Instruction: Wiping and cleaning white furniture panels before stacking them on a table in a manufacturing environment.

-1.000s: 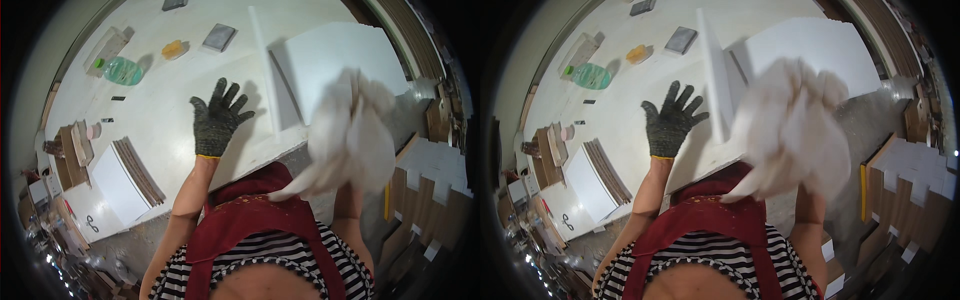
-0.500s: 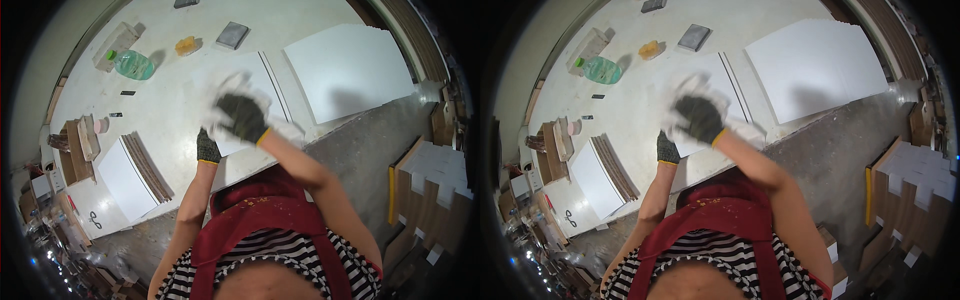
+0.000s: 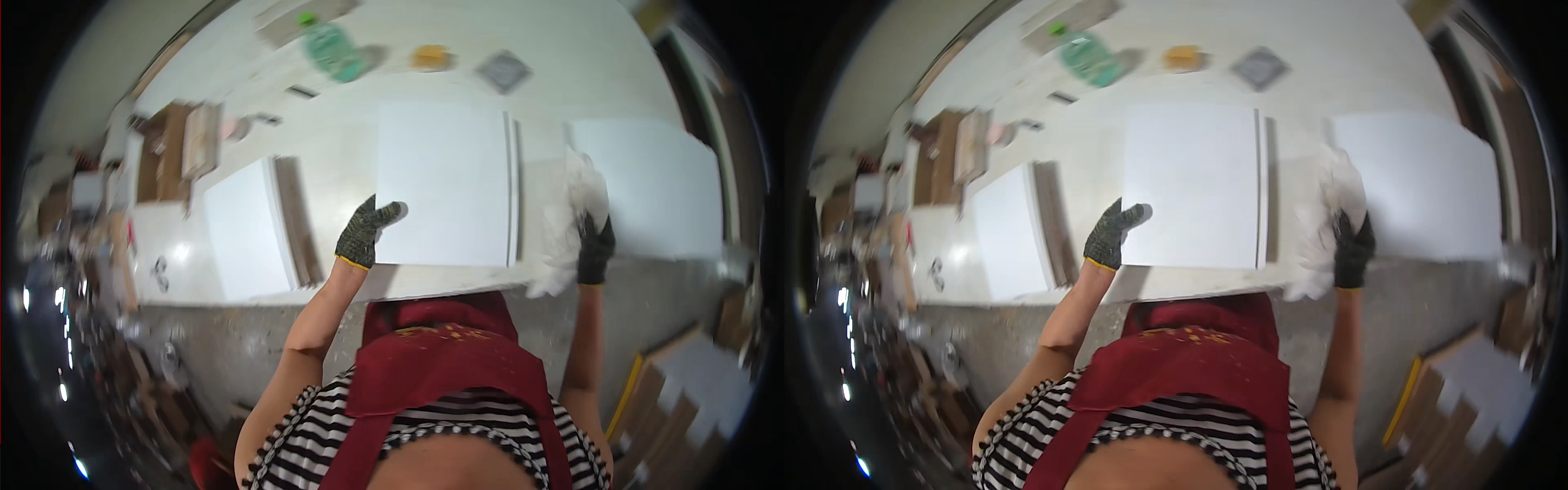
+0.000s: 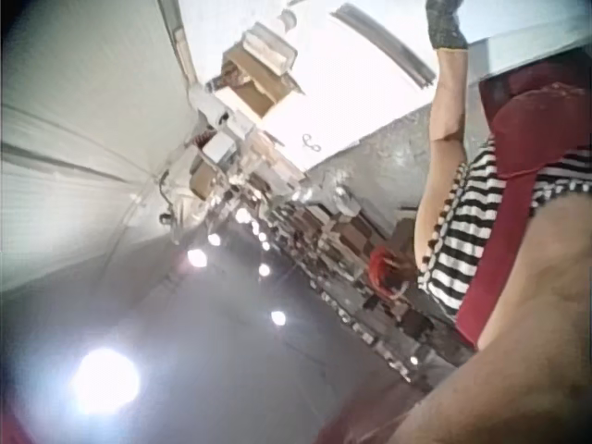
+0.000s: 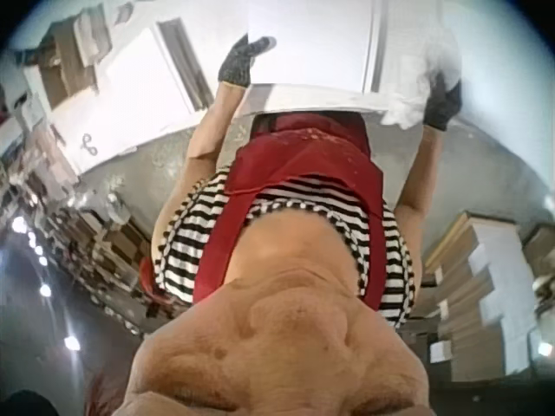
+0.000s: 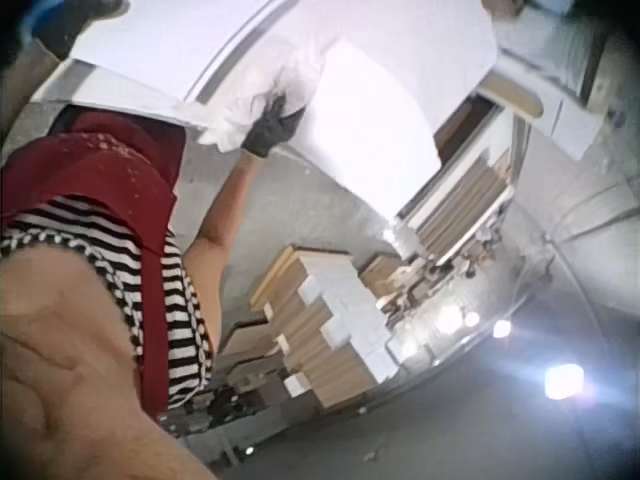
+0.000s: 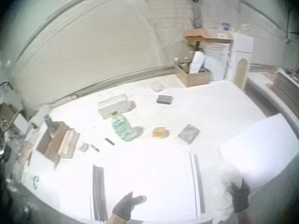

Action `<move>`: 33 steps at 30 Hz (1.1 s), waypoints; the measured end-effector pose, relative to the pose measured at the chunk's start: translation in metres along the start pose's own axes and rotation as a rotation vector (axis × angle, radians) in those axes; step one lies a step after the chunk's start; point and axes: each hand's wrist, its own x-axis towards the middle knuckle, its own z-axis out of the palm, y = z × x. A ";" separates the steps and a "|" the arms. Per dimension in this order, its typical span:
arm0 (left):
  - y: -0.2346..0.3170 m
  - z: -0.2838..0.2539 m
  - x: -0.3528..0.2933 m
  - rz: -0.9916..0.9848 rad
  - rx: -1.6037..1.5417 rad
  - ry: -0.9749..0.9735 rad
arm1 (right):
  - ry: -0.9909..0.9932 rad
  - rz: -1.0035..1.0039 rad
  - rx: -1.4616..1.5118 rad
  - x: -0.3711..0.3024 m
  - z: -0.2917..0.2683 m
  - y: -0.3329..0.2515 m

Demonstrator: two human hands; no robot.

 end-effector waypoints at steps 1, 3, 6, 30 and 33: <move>-0.013 -0.032 0.001 0.036 -0.040 0.028 | -0.060 -0.213 -0.507 0.008 0.003 -0.009; 0.003 -0.075 -0.028 0.114 -0.074 0.134 | -0.125 -0.590 -1.099 -0.001 0.023 -0.018; 0.019 -0.162 -0.066 0.194 -0.112 0.321 | -0.108 -0.653 -1.033 -0.003 0.038 -0.012; 0.059 -0.369 -0.105 0.237 0.294 0.454 | -0.096 -0.627 -1.017 -0.004 0.049 -0.010; 0.051 -0.357 -0.100 0.313 0.499 0.659 | -0.092 -0.642 -1.013 -0.001 0.049 -0.007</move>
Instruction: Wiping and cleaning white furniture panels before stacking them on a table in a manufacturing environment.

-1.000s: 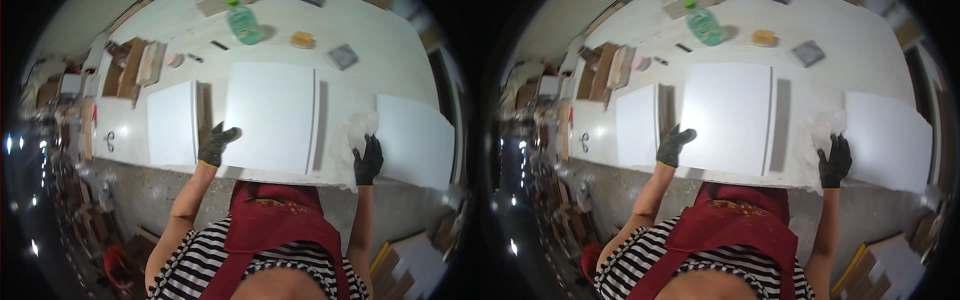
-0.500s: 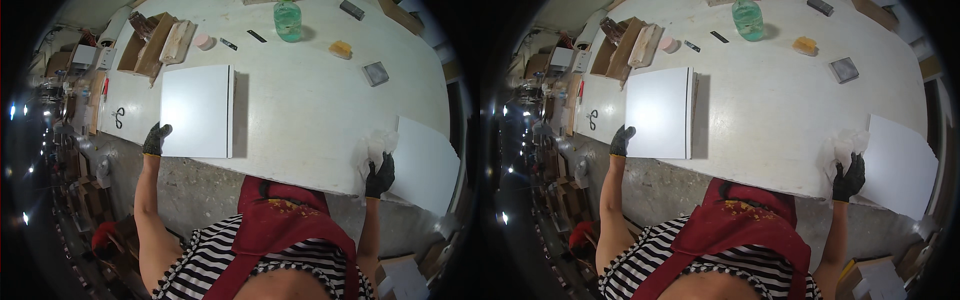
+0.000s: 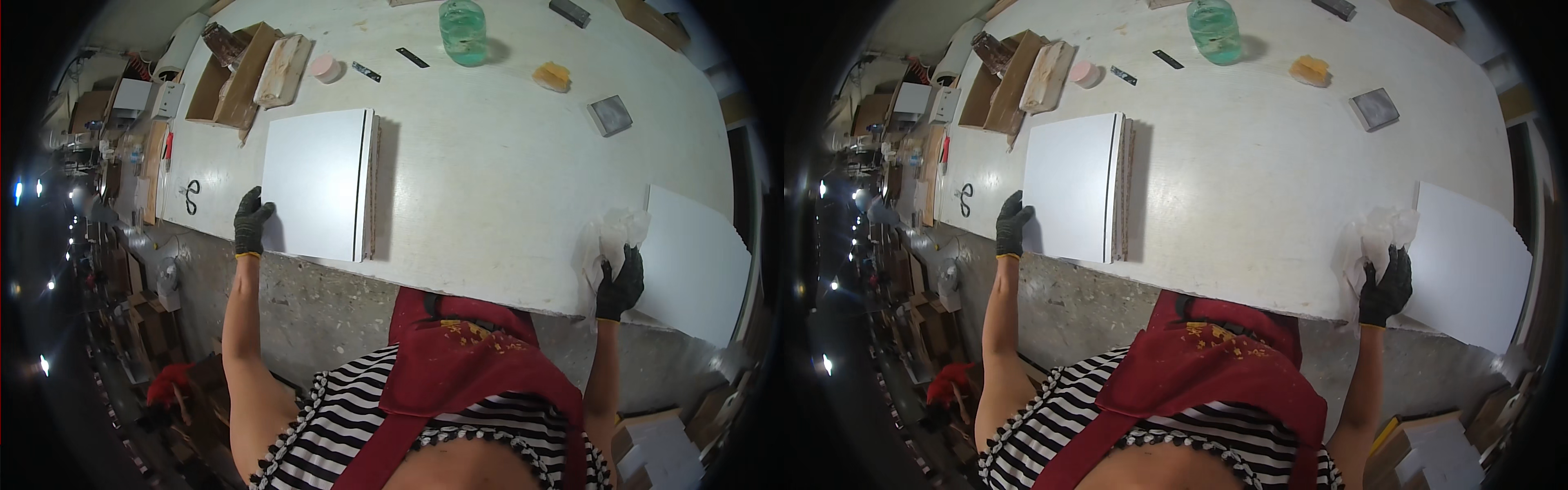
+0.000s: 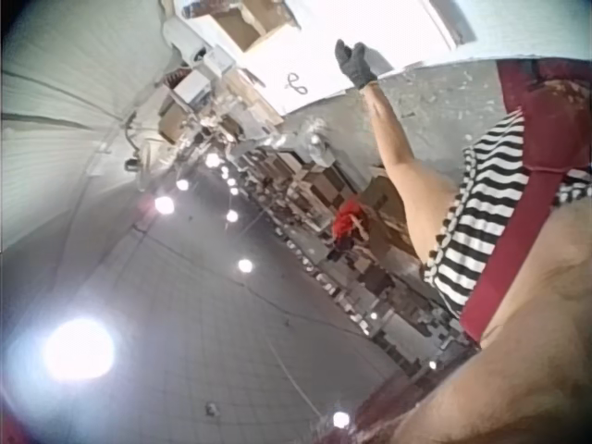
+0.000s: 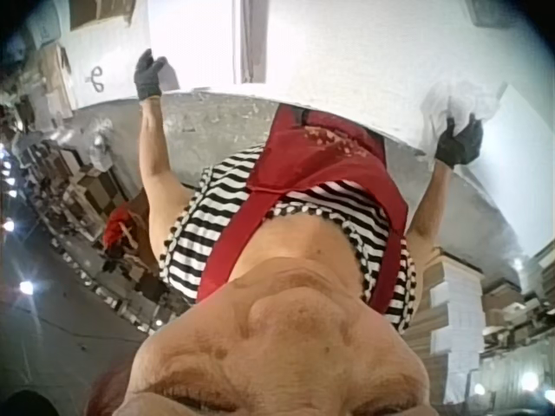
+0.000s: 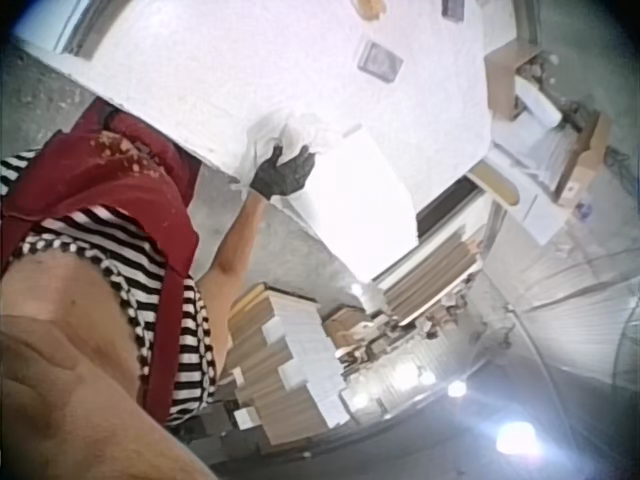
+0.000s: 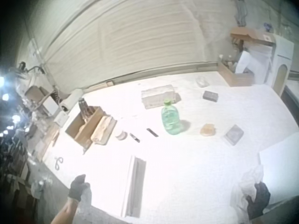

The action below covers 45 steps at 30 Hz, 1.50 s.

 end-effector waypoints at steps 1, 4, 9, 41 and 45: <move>0.000 0.010 -0.003 0.050 0.194 0.148 | -0.002 -0.001 0.000 0.000 0.000 0.002; 0.037 0.065 -0.013 0.748 0.637 0.194 | -0.012 0.011 -0.021 -0.001 0.001 0.005; 0.109 0.160 -0.039 0.703 0.805 -0.169 | -0.012 0.056 0.243 0.029 -0.011 -0.025; 0.104 0.174 -0.015 0.535 0.783 -0.077 | -0.536 -0.187 1.401 0.237 0.138 -0.401; 0.105 0.173 -0.017 0.567 0.718 -0.058 | -0.480 -0.300 1.047 0.226 0.149 -0.411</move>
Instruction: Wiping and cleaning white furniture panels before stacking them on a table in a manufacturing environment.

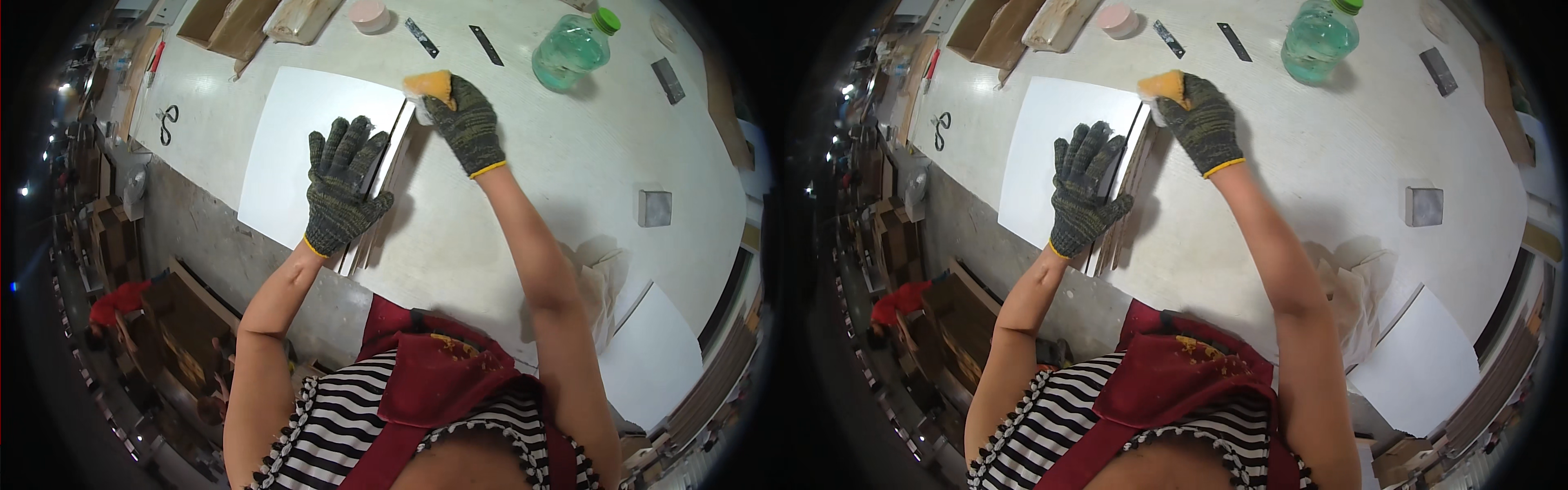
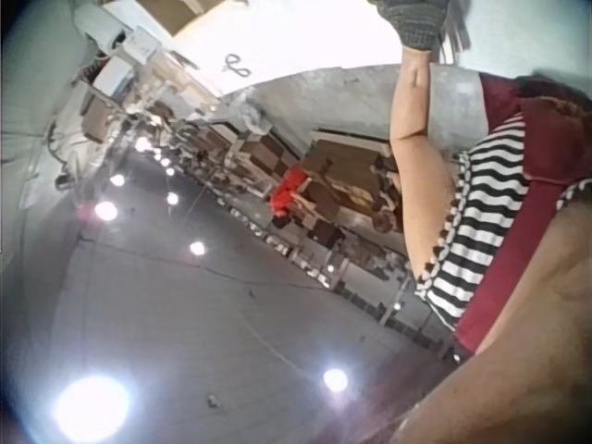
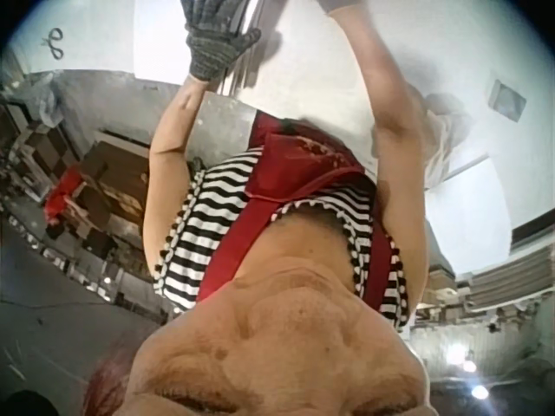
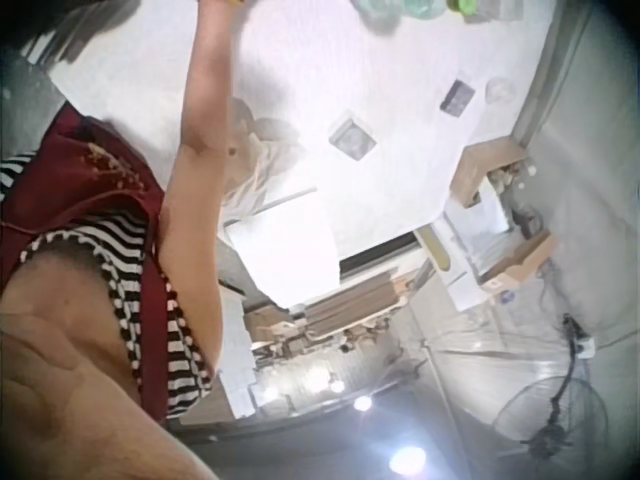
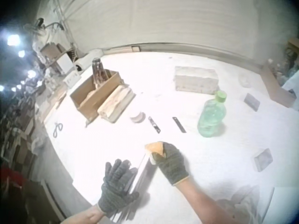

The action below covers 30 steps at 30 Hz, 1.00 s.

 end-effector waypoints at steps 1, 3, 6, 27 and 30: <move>-0.001 0.000 -0.001 -0.009 -0.010 0.002 | -0.007 -0.005 0.002 -0.001 -0.004 -0.003; -0.004 -0.003 -0.003 -0.025 -0.017 0.005 | -0.119 0.006 -0.092 -0.001 -0.021 -0.007; -0.001 -0.004 -0.004 -0.020 0.018 -0.034 | -0.008 0.097 0.472 -0.004 -0.021 -0.009; 0.010 0.014 0.009 0.170 -0.267 0.083 | 0.398 0.128 -0.690 -0.062 -0.235 0.140; -0.015 0.005 -0.013 0.170 -0.119 0.108 | 0.314 0.486 -0.451 -0.060 -0.212 0.106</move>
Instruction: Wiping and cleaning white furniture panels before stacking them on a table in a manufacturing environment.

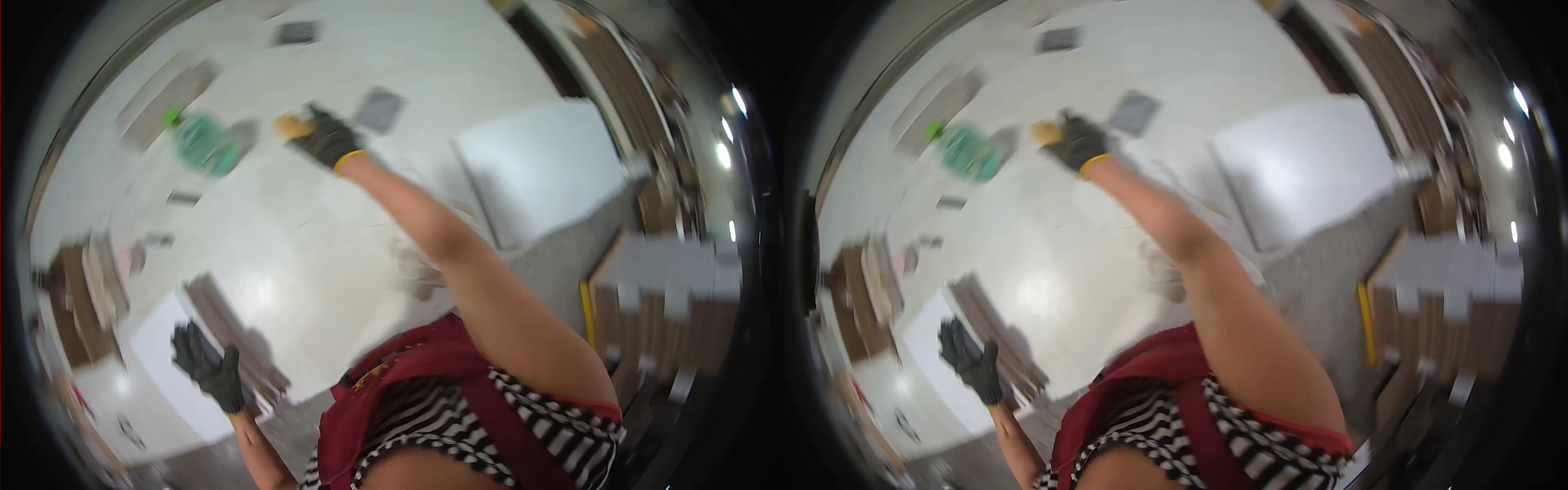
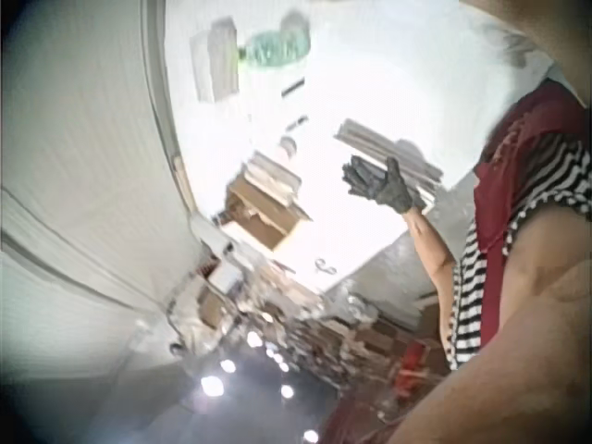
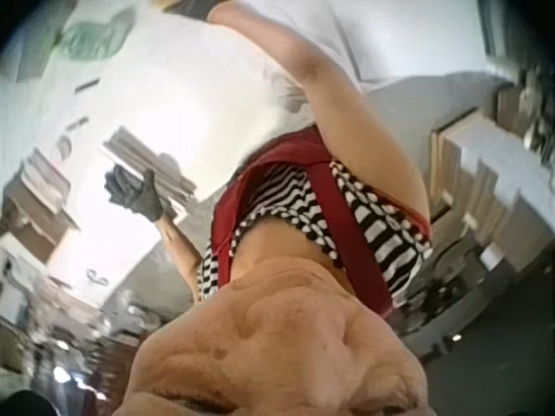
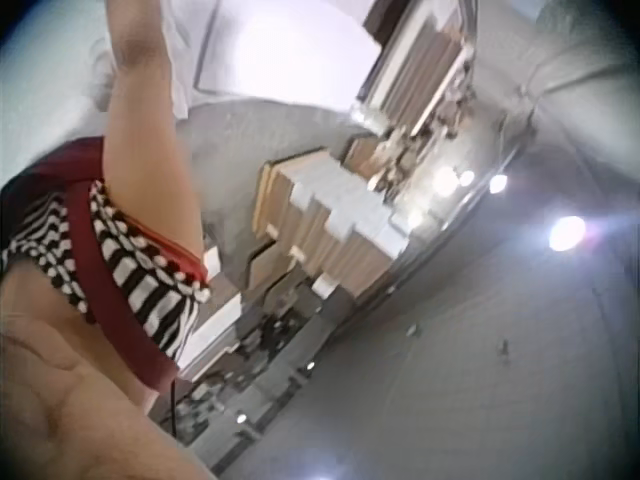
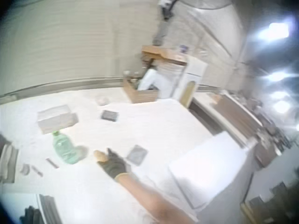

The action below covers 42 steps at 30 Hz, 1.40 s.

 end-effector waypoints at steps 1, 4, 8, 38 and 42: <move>-0.005 -0.001 -0.003 0.052 0.142 0.022 | 0.001 -0.090 -0.047 -0.009 -0.011 -0.001; 0.006 0.001 0.001 -0.018 0.147 -0.037 | 0.117 -0.327 -0.233 -0.084 -0.077 0.020; 0.002 0.012 0.007 0.042 0.178 -0.045 | -0.016 -0.215 -0.500 -0.215 -0.141 0.057; 0.242 0.077 0.010 -0.165 -0.952 -0.256 | 0.507 0.043 -0.051 -0.394 -0.249 0.191; 0.338 0.160 0.011 -0.324 -1.414 -0.795 | 0.816 0.094 -0.375 -0.345 -0.330 0.210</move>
